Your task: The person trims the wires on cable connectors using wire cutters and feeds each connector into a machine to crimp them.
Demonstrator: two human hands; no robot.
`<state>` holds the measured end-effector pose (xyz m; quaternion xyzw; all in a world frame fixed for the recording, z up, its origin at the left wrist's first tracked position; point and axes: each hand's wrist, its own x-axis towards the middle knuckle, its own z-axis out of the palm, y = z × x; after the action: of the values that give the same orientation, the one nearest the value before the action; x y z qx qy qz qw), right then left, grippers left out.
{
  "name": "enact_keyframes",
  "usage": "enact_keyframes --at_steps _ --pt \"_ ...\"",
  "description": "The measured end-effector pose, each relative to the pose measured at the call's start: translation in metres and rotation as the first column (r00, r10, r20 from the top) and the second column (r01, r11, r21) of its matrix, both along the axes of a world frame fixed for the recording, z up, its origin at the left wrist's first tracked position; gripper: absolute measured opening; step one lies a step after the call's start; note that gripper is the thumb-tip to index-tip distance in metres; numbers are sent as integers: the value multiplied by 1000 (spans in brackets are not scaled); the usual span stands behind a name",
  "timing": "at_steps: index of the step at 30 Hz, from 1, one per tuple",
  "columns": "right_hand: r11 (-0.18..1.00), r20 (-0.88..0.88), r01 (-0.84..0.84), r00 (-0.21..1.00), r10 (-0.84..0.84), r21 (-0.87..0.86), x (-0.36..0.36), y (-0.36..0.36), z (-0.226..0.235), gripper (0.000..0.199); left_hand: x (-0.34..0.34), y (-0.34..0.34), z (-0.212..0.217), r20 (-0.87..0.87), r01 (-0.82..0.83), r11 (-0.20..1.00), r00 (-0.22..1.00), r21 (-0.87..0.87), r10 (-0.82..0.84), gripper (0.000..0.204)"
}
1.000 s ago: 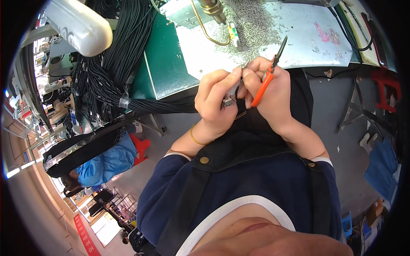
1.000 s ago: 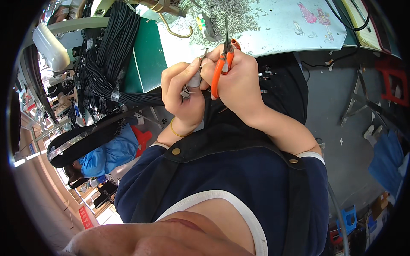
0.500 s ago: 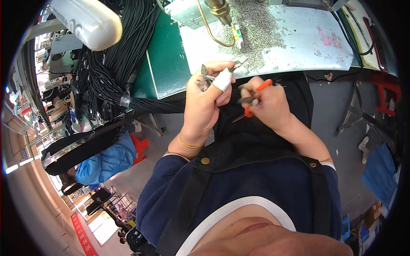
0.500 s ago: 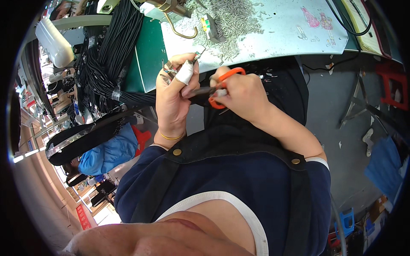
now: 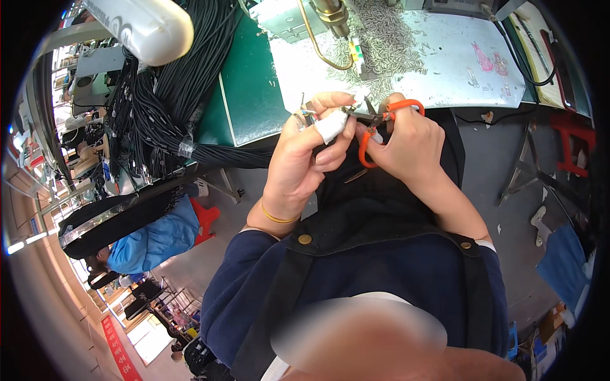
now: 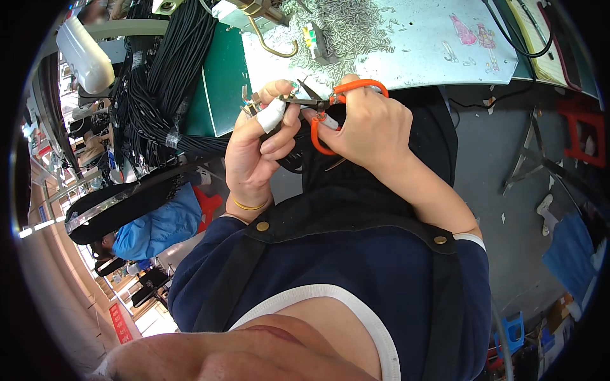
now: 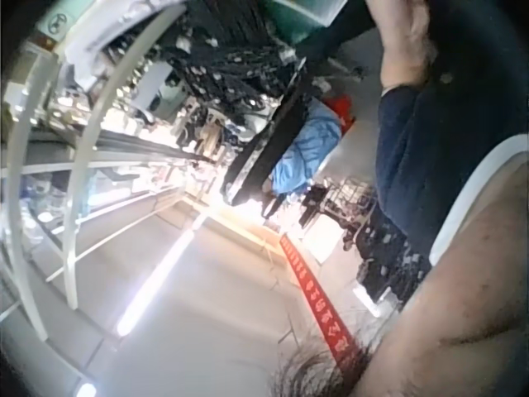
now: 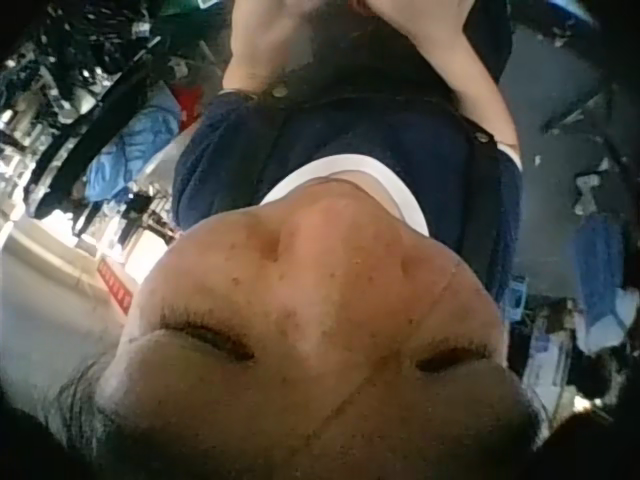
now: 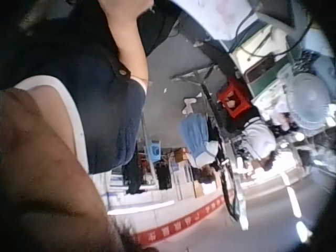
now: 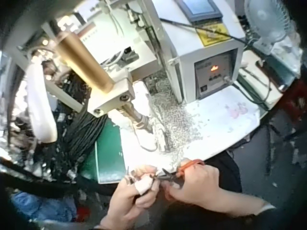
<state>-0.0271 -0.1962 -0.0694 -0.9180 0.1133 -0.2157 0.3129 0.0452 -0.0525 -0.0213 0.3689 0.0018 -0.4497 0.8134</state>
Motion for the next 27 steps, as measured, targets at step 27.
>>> enact_keyframes --at_steps 27 --pt "718 207 -57 971 -122 694 7 -20 23 10 -7 -15 -19 622 -203 931 782 302 -31 17"
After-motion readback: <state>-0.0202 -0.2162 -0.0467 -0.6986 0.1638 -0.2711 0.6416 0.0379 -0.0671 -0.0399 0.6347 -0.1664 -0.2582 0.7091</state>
